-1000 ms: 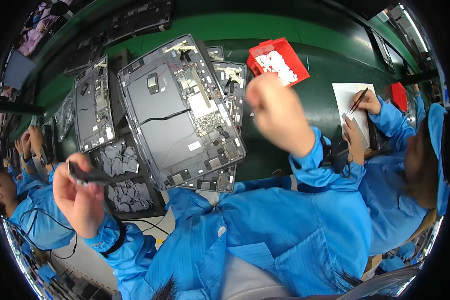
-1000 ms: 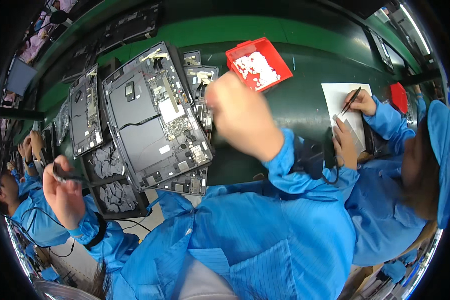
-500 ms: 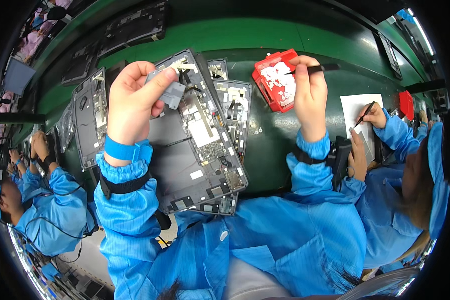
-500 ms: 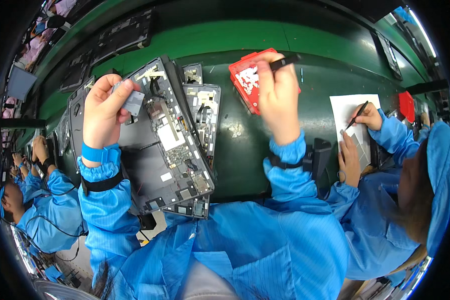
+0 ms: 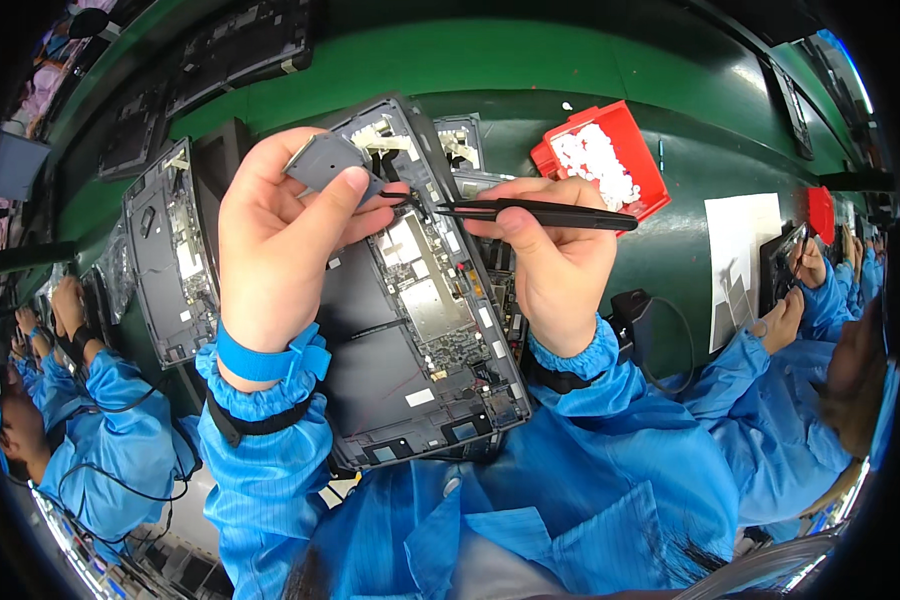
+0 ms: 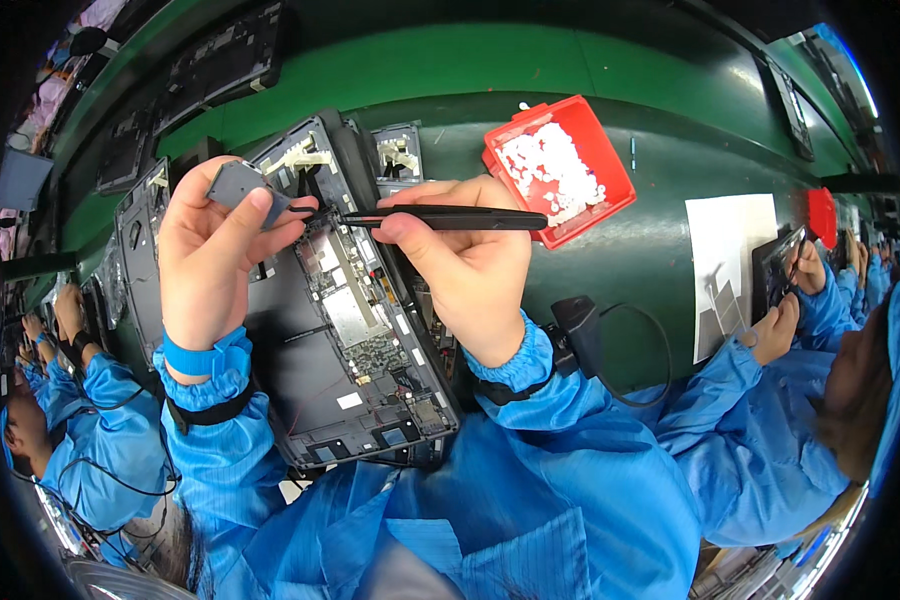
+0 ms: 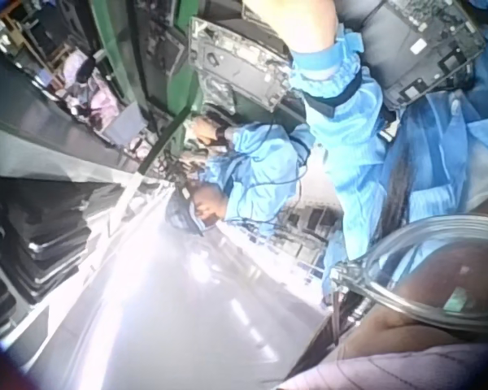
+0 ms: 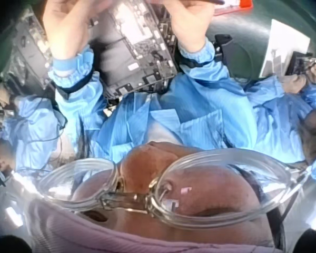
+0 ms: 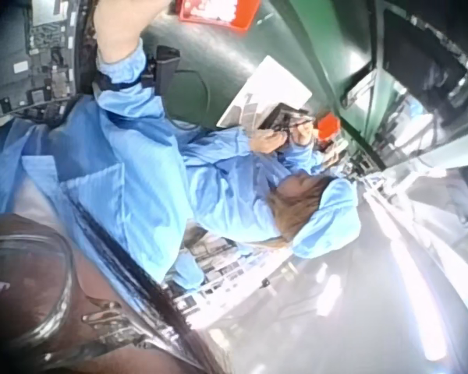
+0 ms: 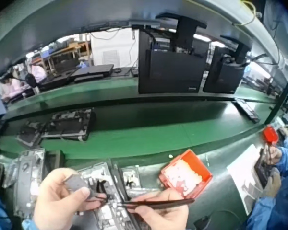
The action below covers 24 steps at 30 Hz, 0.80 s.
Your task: The person assembles the internal components of a tablet device by placing a motherboard, ribbon cable, and battery unit from a component tray into the tablet. The person uses tweezers and a spudger to precisely position the components.
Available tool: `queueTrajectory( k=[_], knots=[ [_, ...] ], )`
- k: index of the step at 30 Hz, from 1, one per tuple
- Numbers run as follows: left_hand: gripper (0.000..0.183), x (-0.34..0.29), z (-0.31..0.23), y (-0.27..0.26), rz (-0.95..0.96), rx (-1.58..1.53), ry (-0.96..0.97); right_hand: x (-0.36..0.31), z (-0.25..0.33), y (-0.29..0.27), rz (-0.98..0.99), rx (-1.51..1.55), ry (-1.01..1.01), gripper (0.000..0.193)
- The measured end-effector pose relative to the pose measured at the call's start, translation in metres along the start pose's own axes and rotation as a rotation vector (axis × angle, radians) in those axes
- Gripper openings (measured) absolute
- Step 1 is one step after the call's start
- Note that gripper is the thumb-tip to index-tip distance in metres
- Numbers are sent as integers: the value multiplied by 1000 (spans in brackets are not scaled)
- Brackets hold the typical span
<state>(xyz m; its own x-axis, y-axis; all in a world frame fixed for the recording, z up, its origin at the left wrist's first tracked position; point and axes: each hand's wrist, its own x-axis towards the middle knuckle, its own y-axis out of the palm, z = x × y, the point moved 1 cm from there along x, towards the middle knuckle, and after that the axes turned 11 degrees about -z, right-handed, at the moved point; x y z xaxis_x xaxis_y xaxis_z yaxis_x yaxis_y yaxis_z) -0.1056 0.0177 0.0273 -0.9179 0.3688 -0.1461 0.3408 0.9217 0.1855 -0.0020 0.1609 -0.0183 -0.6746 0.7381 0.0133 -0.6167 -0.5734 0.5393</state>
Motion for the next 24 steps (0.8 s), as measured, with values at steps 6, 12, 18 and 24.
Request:
queueTrajectory(
  k=[6, 12, 18, 24],
  knots=[
    [26, 0, 1, -1, -18, 3, 45, 0, -1, 2, 30, 17, 34, 20],
    [26, 2, 1, -2, -24, -1, 35, -1, 0, 5, 16, -10, 67, 17],
    [25, 6, 1, 3, -27, 62, 28, -3, 0, 6, -15, -136, -19, 16],
    [22, 8, 8, 5, -21, 206, 133, -1, -2, 5, -11, -381, -284, 17]
  ],
)
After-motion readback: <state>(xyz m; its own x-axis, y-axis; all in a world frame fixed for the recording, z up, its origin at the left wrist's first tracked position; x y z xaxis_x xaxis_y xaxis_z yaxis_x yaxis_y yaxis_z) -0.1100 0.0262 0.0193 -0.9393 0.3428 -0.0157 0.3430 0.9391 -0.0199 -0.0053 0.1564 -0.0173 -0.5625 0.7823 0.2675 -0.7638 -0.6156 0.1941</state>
